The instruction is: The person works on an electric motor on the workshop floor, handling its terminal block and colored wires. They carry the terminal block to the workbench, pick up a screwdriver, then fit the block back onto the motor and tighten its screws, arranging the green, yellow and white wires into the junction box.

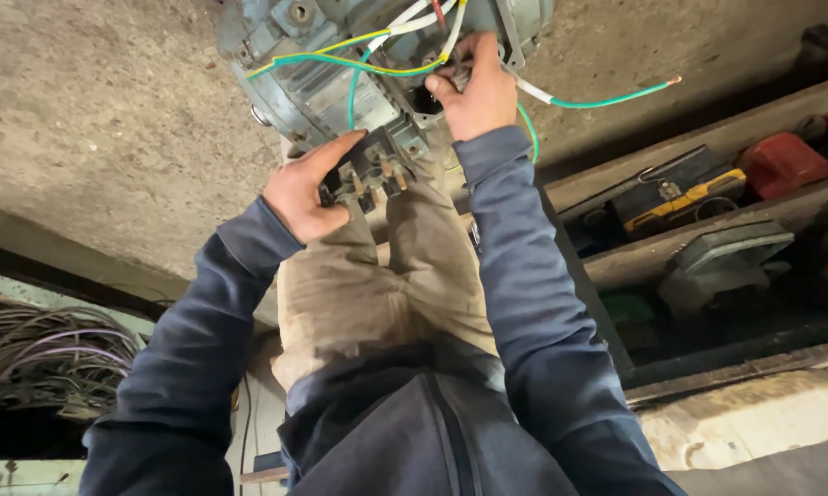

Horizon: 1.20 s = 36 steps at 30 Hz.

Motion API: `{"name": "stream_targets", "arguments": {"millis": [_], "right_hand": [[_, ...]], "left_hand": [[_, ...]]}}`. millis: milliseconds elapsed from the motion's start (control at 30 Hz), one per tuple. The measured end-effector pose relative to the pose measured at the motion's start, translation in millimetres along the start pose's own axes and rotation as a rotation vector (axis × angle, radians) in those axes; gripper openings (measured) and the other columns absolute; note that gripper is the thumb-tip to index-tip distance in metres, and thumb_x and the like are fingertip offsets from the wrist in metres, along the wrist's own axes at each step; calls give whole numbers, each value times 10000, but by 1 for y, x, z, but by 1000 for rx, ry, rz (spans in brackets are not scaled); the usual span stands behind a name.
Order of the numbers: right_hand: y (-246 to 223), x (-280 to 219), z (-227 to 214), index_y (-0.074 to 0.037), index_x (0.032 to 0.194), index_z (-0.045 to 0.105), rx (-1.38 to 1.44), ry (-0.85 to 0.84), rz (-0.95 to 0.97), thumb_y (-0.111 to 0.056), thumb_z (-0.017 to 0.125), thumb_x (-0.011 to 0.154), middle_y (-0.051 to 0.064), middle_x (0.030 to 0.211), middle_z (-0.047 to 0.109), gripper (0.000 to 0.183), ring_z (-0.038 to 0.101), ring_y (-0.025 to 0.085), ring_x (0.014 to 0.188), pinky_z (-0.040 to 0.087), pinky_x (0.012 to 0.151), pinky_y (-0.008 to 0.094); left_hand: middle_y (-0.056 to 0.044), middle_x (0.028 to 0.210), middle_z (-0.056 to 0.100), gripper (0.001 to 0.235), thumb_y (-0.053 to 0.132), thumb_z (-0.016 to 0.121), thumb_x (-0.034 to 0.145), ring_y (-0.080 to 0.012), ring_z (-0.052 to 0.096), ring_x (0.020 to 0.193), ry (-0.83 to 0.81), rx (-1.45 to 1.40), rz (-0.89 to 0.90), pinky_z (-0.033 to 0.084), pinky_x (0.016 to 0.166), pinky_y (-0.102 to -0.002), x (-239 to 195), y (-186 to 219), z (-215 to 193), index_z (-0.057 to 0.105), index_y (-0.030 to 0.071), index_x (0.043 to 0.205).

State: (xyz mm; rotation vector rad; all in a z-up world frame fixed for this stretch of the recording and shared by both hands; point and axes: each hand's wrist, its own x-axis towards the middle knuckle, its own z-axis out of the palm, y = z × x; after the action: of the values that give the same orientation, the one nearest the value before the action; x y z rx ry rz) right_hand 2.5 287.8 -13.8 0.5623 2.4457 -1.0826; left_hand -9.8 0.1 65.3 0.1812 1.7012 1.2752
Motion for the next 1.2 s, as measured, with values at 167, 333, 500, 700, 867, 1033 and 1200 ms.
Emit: {"name": "stream_targets", "arguments": {"millis": [167, 333, 500, 700, 867, 1033, 1200], "right_hand": [[3, -16, 21, -90, 1211, 537, 56, 77, -32, -120, 881, 854, 79, 1006, 770, 497, 787, 260, 949, 597, 807, 380], [7, -31, 33, -72, 1241, 572, 79, 259, -111, -100, 863, 870, 115, 1043, 708, 473, 715, 273, 937, 578, 835, 371], [9, -29, 26, -46, 1103, 668, 175, 244, -32, -152, 839, 896, 97, 974, 711, 289, 688, 288, 859, 565, 793, 380], [2, -29, 20, -54, 1001, 680, -13, 227, -129, -193, 789, 945, 131, 992, 630, 185, 654, 353, 893, 541, 779, 433], [8, -23, 24, -69, 972, 675, -117, 195, -80, -247, 779, 935, 126, 992, 642, 209, 660, 363, 895, 532, 752, 453], [5, -19, 25, -88, 959, 680, -166, 183, 0, -278, 785, 914, 114, 980, 668, 221, 665, 366, 885, 523, 725, 466], [8, -9, 20, -105, 916, 711, -118, 102, 74, -297, 820, 837, 86, 848, 747, 234, 717, 334, 806, 550, 708, 453]], "left_hand": [[-214, 1437, 601, 877, 111, 690, 698, -391, 607, 1278, 15, 6, -5, 511, 1033, -411, -2, -3, 1, 457, 141, 1544], [-212, 1441, 599, 873, 113, 692, 697, -393, 604, 1279, 39, 46, -36, 509, 1037, -411, -4, -11, 5, 470, 147, 1541], [-207, 1455, 597, 855, 122, 669, 728, -376, 604, 1312, 23, -4, 6, 509, 1062, -404, -6, -13, 12, 450, 147, 1554], [-170, 1435, 618, 890, 132, 696, 682, -388, 628, 1208, -53, 119, -23, 532, 976, -425, -1, 10, 7, 462, 172, 1540], [-172, 1386, 631, 891, 139, 699, 682, -386, 644, 1173, -51, 123, -38, 547, 948, -427, 3, 10, 4, 462, 183, 1540], [-190, 1379, 633, 885, 140, 704, 683, -394, 638, 1174, -20, 146, -54, 536, 956, -435, 2, 9, -1, 468, 183, 1535], [-218, 1415, 615, 879, 105, 683, 690, -409, 602, 1275, -1, 101, -3, 506, 1042, -428, 5, 12, -5, 472, 153, 1541]]}}
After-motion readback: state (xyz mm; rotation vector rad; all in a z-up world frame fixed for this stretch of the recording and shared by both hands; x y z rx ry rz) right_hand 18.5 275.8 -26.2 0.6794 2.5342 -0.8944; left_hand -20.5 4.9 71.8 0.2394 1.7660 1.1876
